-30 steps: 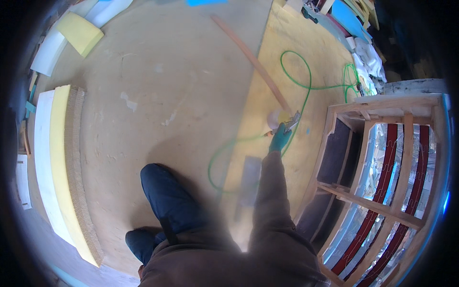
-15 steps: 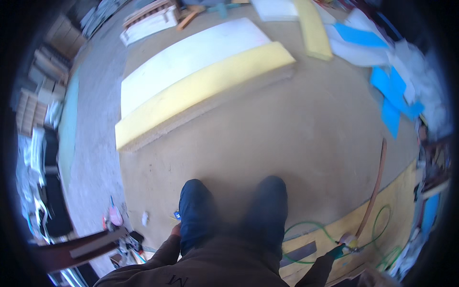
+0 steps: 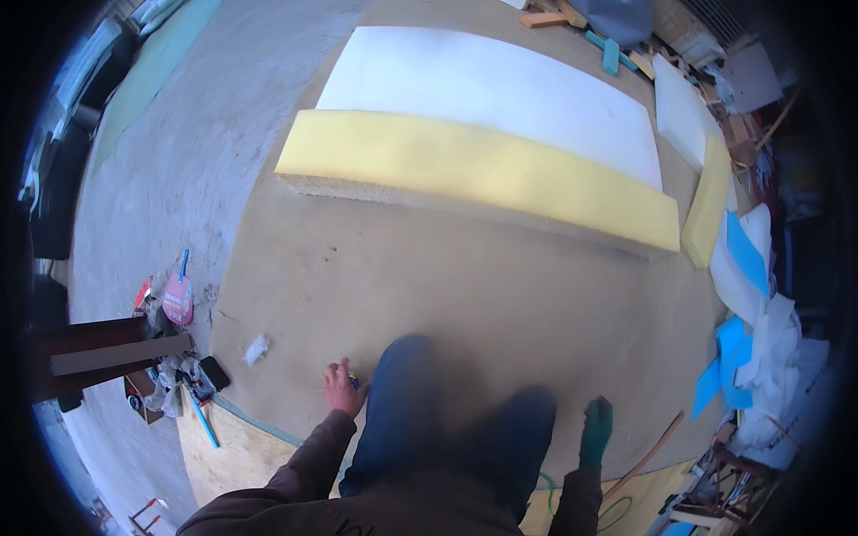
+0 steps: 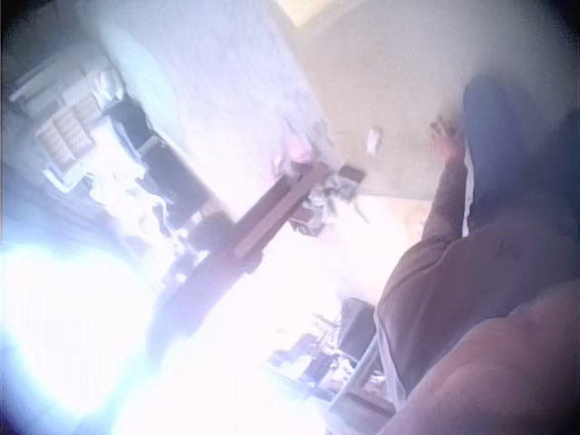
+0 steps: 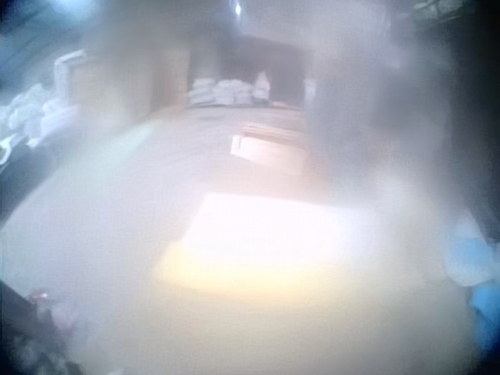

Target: The person opens a box, removes a container, and uses a spray gun to apply adhesive to a foam piece. They then place the foam onto a board and press it down.

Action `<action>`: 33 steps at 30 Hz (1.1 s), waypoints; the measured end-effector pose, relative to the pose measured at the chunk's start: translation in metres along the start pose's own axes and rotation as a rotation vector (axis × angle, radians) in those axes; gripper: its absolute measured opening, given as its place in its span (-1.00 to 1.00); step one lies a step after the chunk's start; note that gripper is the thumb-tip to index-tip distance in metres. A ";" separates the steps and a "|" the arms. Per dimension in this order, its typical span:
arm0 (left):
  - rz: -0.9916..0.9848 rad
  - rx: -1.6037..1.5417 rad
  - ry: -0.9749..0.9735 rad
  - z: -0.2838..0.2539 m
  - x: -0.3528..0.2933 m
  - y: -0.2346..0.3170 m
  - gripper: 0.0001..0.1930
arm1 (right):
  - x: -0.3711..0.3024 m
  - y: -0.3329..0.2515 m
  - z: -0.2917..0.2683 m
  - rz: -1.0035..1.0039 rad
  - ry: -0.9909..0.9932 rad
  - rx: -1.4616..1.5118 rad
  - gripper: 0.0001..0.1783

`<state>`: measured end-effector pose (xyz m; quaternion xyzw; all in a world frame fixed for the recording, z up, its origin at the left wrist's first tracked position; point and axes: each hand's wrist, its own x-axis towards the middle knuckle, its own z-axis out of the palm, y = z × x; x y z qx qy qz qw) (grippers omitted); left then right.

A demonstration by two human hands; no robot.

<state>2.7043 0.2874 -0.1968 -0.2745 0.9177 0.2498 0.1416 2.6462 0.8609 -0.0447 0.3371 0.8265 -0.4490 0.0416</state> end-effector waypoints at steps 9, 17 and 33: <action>0.108 0.203 -0.273 -0.011 0.020 -0.047 -0.50 | 0.150 -0.113 0.186 -0.356 -0.222 -0.125 -0.62; -0.287 0.487 -0.143 -0.114 0.091 -0.097 -0.51 | 0.304 -0.298 0.283 -0.983 -0.030 -0.424 -0.20; 0.804 0.231 0.368 -0.191 0.347 0.375 -0.27 | 0.325 -0.369 0.266 -1.001 -0.110 -0.833 -0.37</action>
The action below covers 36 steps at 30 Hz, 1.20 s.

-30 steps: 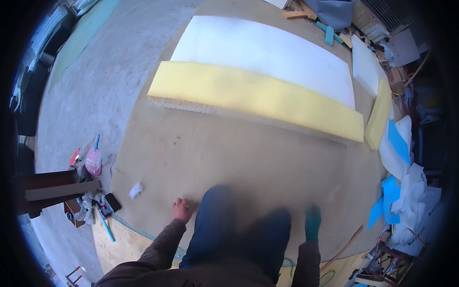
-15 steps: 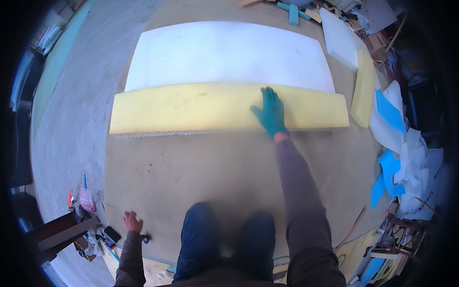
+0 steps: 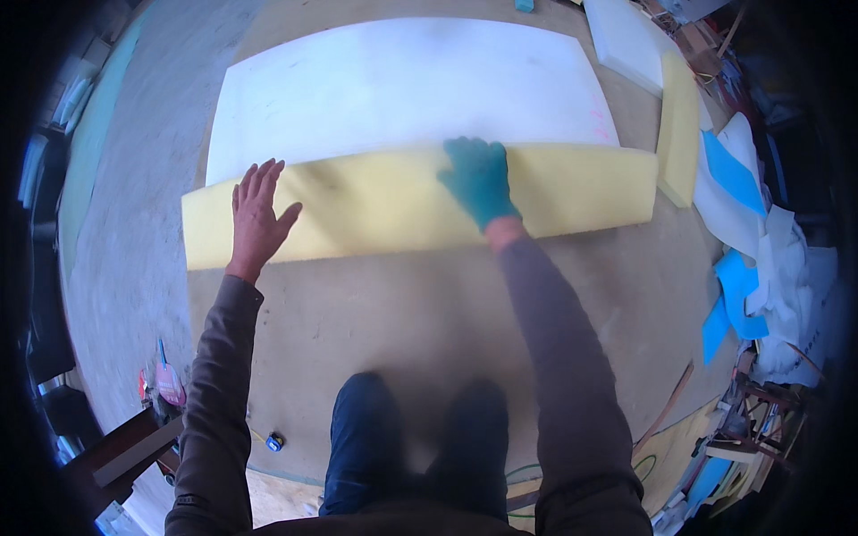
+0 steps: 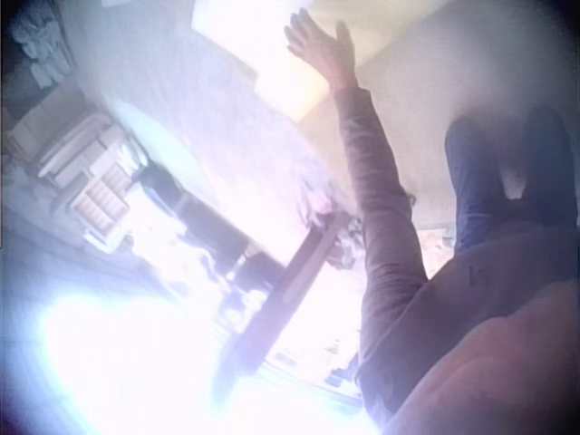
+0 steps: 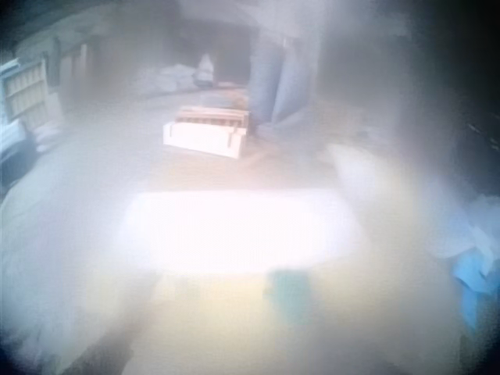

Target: The person opens a box, removes a container, and uses a spray gun to apply adhesive to a foam piece. They then place the foam onto a board and press it down.

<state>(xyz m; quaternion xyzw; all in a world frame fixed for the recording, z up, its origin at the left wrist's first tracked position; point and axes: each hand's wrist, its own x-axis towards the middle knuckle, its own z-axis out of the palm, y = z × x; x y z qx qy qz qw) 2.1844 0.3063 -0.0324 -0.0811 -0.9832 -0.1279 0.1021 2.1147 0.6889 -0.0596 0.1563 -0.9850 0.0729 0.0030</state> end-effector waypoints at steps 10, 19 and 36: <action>-0.270 -0.511 -0.388 -0.101 -0.208 0.075 -0.79 | -0.344 -0.092 -0.054 0.300 -0.145 0.513 -0.63; -0.689 -0.575 -0.303 -0.034 -0.304 0.057 -0.85 | -0.375 -0.080 0.034 0.428 -0.198 0.685 -0.67; -0.959 -0.082 0.169 0.092 -0.240 -0.252 -0.41 | -0.265 -0.135 0.113 0.684 -0.354 1.240 -0.69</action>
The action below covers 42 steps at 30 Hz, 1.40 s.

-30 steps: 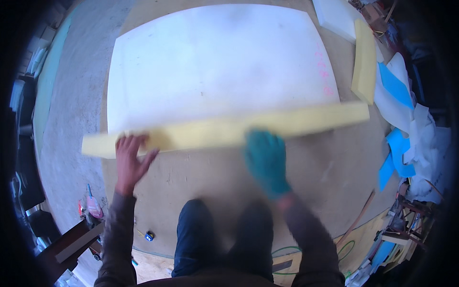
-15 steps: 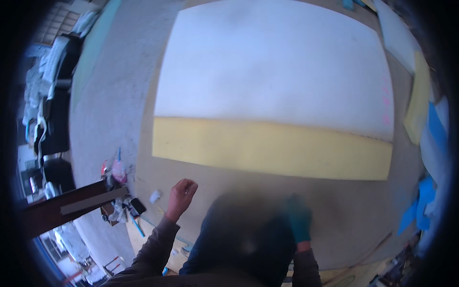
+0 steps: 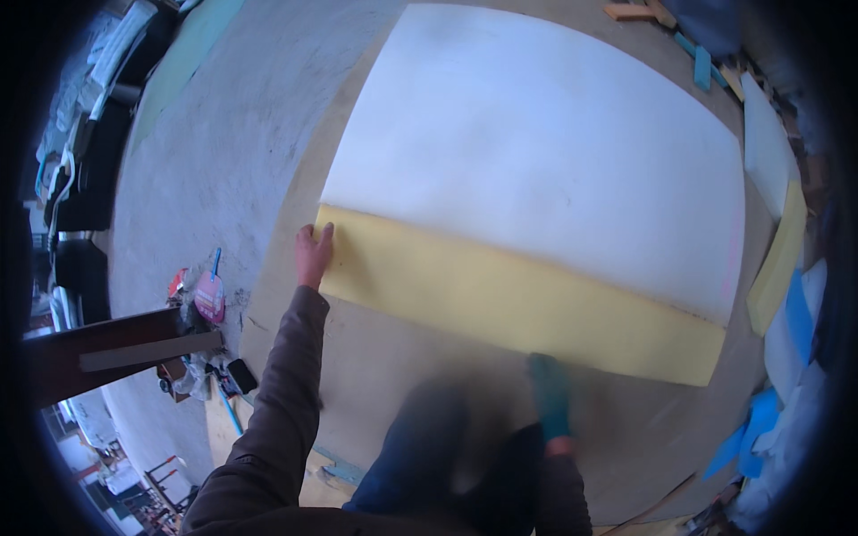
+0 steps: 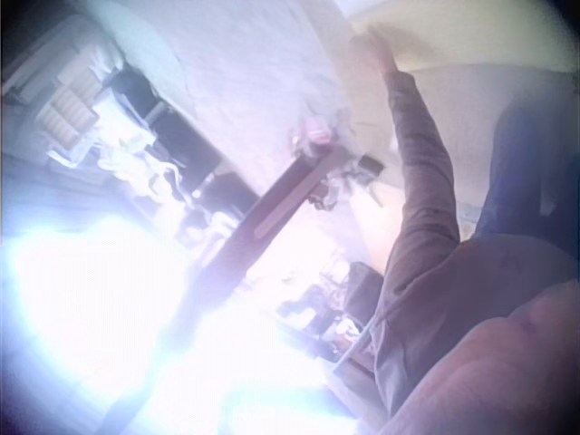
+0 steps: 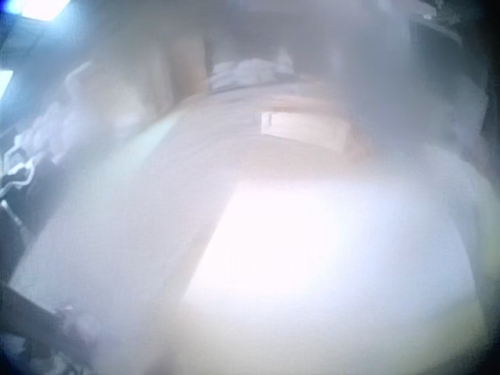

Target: The person opens a box, removes a container, and uses a spray gun to apply adhesive to a foam piece. They then place the foam onto a board and press it down.

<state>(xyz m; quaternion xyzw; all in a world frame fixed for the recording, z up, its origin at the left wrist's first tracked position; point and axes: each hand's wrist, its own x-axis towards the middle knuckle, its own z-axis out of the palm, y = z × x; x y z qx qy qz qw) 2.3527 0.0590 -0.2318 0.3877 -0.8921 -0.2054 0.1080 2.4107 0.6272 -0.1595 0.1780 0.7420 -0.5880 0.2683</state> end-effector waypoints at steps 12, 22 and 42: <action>-0.057 -0.065 0.178 0.022 -0.020 0.005 -0.59 | 0.214 -0.216 0.284 -0.872 -0.336 -0.568 -0.56; -0.174 -0.104 0.167 0.032 -0.039 0.000 -0.57 | 0.268 -0.251 0.471 -1.382 -0.586 -1.514 -0.76; -0.211 -0.314 0.118 0.010 -0.019 0.018 -0.68 | 0.297 -0.220 0.456 -1.525 -0.592 -1.324 -0.82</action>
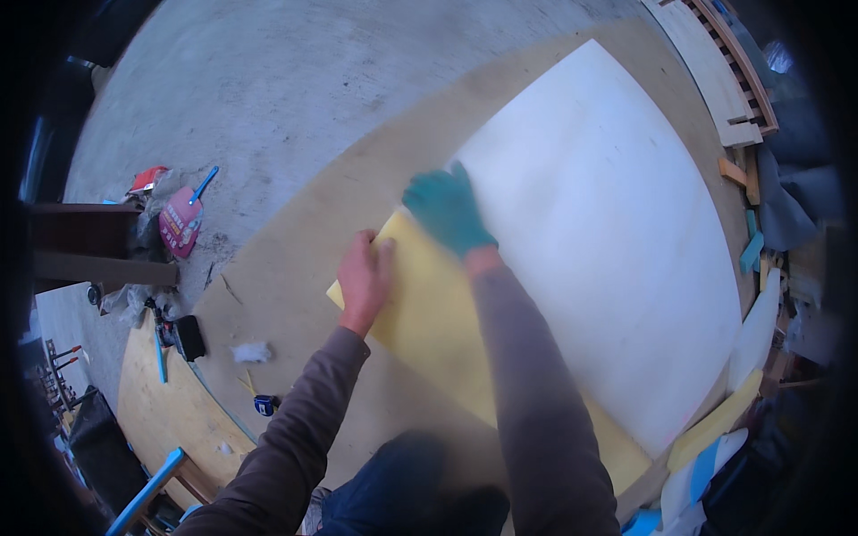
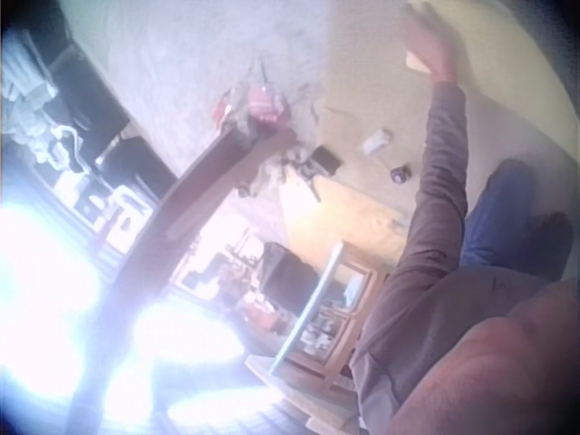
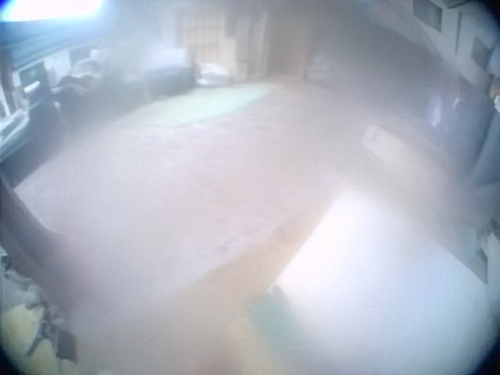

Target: The person opens a box, removes a container, and uses a spray gun to apply adhesive to a foam piece. They then place the foam onto a board and press it down.

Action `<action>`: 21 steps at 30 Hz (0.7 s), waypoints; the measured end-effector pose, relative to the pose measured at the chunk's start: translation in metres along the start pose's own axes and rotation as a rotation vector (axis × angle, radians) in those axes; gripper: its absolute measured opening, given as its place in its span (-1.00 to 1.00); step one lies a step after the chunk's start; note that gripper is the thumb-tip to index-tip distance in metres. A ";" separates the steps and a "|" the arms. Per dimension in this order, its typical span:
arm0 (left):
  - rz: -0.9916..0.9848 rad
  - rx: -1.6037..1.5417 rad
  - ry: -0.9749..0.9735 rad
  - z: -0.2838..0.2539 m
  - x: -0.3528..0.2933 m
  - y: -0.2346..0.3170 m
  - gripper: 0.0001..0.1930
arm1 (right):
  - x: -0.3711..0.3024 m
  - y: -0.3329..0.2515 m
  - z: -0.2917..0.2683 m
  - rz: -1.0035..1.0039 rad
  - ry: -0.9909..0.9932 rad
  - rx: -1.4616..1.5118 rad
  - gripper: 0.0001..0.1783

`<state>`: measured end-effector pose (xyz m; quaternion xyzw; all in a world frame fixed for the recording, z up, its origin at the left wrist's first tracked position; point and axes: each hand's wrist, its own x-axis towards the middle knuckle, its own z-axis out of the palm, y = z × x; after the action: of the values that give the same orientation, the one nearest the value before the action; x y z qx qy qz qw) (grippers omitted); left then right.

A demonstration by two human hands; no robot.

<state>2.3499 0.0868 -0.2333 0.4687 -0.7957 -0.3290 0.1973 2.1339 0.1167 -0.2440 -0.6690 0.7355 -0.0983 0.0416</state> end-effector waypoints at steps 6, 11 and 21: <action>-0.022 -0.020 -0.019 0.005 0.005 0.000 -0.71 | -0.002 -0.001 0.007 0.006 0.008 0.003 -0.83; -0.073 0.047 -0.090 0.011 0.017 0.005 -0.69 | 0.000 -0.009 0.016 0.007 0.111 -0.017 -0.87; 0.064 0.114 -0.076 0.039 0.024 -0.071 -0.35 | -0.185 -0.019 -0.073 0.751 0.716 0.668 -0.52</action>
<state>2.3581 0.0549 -0.3114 0.4409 -0.8345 -0.2944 0.1503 2.1570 0.3052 -0.1821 -0.2406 0.8188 -0.5204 0.0311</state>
